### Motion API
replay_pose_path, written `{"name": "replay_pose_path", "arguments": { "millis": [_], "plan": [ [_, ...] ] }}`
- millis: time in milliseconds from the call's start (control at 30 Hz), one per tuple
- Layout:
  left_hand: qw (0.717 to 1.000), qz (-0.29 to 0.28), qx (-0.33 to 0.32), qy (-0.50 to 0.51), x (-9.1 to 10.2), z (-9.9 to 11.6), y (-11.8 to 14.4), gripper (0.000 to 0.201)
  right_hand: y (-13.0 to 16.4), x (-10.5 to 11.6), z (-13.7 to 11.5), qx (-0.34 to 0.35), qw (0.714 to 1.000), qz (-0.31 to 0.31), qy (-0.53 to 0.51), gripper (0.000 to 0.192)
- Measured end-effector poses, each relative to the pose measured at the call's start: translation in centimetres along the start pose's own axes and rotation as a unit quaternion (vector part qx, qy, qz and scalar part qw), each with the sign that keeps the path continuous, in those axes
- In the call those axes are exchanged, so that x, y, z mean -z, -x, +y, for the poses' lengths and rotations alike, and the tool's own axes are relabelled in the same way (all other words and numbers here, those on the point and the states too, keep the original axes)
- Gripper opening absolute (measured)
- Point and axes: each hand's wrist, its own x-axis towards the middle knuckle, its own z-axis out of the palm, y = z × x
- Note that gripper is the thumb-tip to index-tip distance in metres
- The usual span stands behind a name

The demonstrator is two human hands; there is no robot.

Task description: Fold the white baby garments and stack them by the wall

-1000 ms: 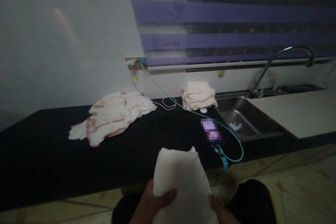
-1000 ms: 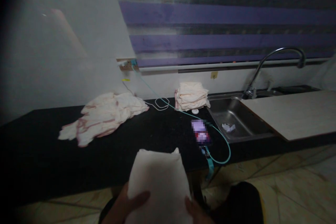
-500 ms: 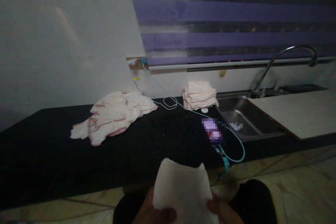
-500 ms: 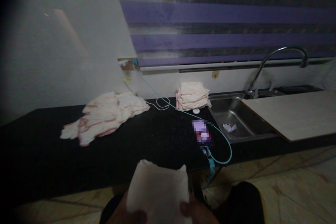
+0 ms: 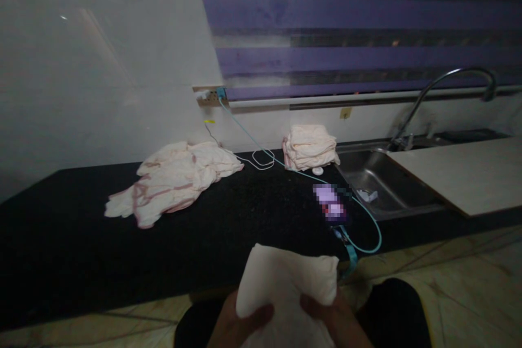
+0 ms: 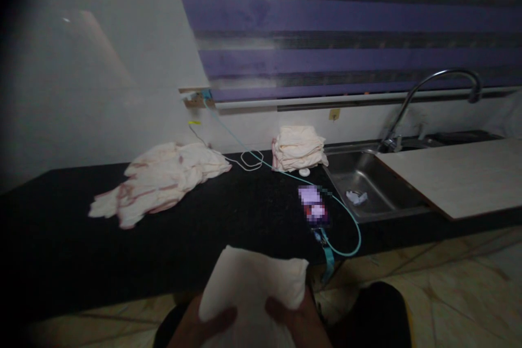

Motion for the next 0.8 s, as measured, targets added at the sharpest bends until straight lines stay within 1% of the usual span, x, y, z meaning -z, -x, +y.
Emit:
{"name": "replay_pose_path", "arguments": {
  "millis": [100,233,333,400,433,500,533,567,600,633,667,700,733,767,800],
  "plan": [
    [1.000,-0.002,-0.015,-0.019,-0.5,-0.2,-0.5,0.043,-0.7,0.9,-0.3,0.024,0.999,0.029,0.024,0.108],
    [1.000,-0.024,-0.005,-0.007,-0.5,-0.6,-1.8,0.047,-1.2,1.4,-1.8,0.057,0.997,0.038,0.045,0.102],
    [0.999,-0.041,-0.008,0.016,-1.2,0.0,-3.9,0.058,-2.3,1.7,-4.5,0.045,0.997,0.029,0.055,0.092],
    [0.995,-0.079,-0.022,0.052,-2.5,1.7,-6.2,0.066,-4.2,1.8,-7.8,0.045,0.998,0.013,0.052,0.089],
    [0.991,-0.104,-0.032,0.082,-3.5,3.0,-7.6,0.070,-5.5,1.8,-10.0,0.051,0.997,-0.003,0.050,0.087],
    [0.972,-0.162,-0.060,0.159,-5.7,6.9,-10.9,0.073,-8.8,1.5,-15.6,0.079,0.994,-0.051,0.063,0.079],
    [0.958,-0.188,-0.086,0.199,-7.0,9.4,-12.7,0.073,-10.7,1.1,-19.0,0.112,0.987,-0.077,0.083,0.074],
    [0.944,-0.219,-0.113,0.218,-8.2,12.2,-14.6,0.072,-12.7,0.8,-22.6,0.156,0.977,-0.101,0.105,0.071],
    [0.933,-0.249,-0.154,0.208,-9.5,15.2,-16.6,0.071,-14.7,0.4,-26.3,0.199,0.965,-0.116,0.125,0.069],
    [0.931,-0.251,-0.204,0.169,-10.8,18.3,-18.7,0.069,-16.8,0.0,-30.0,0.230,0.953,-0.128,0.149,0.067],
    [0.935,-0.222,-0.261,0.093,-11.9,21.3,-20.9,0.065,-18.9,-0.5,-33.6,0.254,0.940,-0.119,0.194,0.063],
    [0.934,-0.171,-0.314,-0.012,-13.0,24.0,-23.2,0.062,-20.9,-0.9,-36.9,0.271,0.921,-0.079,0.267,0.056],
    [0.930,-0.143,-0.334,-0.049,-14.0,26.5,-25.5,0.063,-22.8,-1.3,-39.8,0.288,0.880,-0.013,0.379,0.050],
    [0.926,-0.115,-0.351,-0.078,-14.9,28.5,-27.7,0.065,-24.5,-1.7,-42.1,0.298,0.817,0.068,0.489,0.048],
    [0.919,-0.079,-0.369,-0.111,-15.8,30.0,-29.8,0.067,-26.2,-2.1,-43.7,0.308,0.778,0.119,0.535,0.050]
  ]
}}
